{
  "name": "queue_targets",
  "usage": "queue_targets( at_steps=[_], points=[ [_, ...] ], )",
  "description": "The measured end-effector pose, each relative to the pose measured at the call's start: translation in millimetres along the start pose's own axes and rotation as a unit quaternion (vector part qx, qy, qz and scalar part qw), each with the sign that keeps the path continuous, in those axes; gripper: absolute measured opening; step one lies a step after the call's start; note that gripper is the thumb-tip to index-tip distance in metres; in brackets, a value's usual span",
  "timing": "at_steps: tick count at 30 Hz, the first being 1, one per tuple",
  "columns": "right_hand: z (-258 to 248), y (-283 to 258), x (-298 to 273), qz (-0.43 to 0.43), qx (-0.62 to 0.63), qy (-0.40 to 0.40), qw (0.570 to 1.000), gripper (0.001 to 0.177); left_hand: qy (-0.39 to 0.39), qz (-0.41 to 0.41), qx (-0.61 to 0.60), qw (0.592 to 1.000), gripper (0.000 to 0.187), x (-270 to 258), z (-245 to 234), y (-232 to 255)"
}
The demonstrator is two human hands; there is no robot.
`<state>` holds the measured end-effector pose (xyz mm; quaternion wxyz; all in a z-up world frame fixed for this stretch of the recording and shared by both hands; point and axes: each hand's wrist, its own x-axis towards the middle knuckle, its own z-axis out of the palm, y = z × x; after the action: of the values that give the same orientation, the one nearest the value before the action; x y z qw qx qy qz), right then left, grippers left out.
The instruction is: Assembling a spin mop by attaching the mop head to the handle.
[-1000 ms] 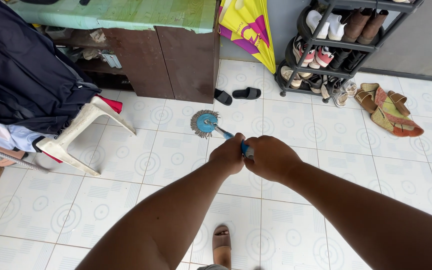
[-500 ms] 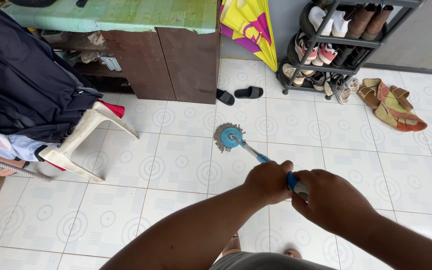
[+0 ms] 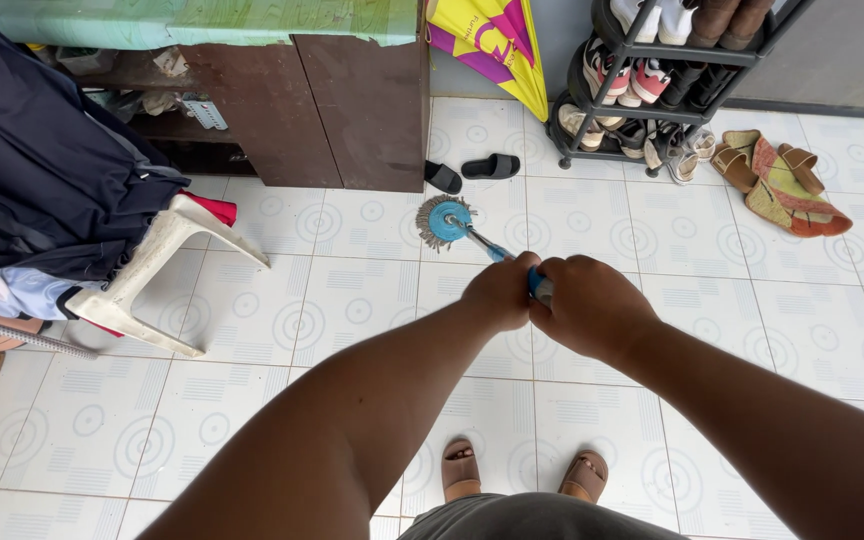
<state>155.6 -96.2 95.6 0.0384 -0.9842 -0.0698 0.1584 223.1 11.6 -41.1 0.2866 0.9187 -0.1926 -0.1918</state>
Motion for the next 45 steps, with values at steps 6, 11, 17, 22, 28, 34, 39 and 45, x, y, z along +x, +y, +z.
queue_targets(
  at_steps=[6, 11, 17, 22, 28, 34, 39, 45],
  points=[
    [-30.9, 23.9, -73.0, 0.09, 0.019, -0.056, 0.994, 0.043, -0.046, 0.071, -0.015, 0.996, 0.051, -40.2, 20.3, 76.1],
    [-27.1, 41.7, -80.8, 0.13, 0.009, -0.073, 0.989, 0.045, -0.089, 0.11, 0.019, 0.99, 0.05, -27.6, 26.7, 90.9],
    [-10.4, 59.7, -41.8, 0.149, 0.07, -0.033, 0.986, 0.04, -0.11, 0.016, 0.042, 0.993, 0.049, 15.5, 17.0, 87.8],
    [7.1, 68.9, -1.3, 0.084, 0.106, 0.024, 0.991, 0.037, -0.053, -0.013, 0.053, 0.997, 0.048, 62.5, 31.4, 47.9],
    [2.2, 38.8, -15.7, -0.008, 0.08, 0.04, 0.996, 0.033, -0.09, 0.138, 0.075, 0.983, 0.047, 14.6, -35.6, 35.1],
    [-6.2, 15.7, -47.9, -0.054, 0.144, -0.009, 0.988, 0.042, -0.086, 0.143, 0.138, 0.976, 0.044, -51.1, -50.8, 45.0],
    [12.3, 8.7, -9.9, -0.138, 0.109, 0.013, 0.984, 0.043, -0.009, 0.065, 0.085, 0.994, 0.046, -38.6, -38.9, 6.2],
    [-1.0, -4.7, 47.9, -0.183, 0.073, 0.027, 0.98, 0.036, -0.001, -0.005, 0.107, 0.994, 0.055, -1.2, -67.6, -28.1]
  ],
)
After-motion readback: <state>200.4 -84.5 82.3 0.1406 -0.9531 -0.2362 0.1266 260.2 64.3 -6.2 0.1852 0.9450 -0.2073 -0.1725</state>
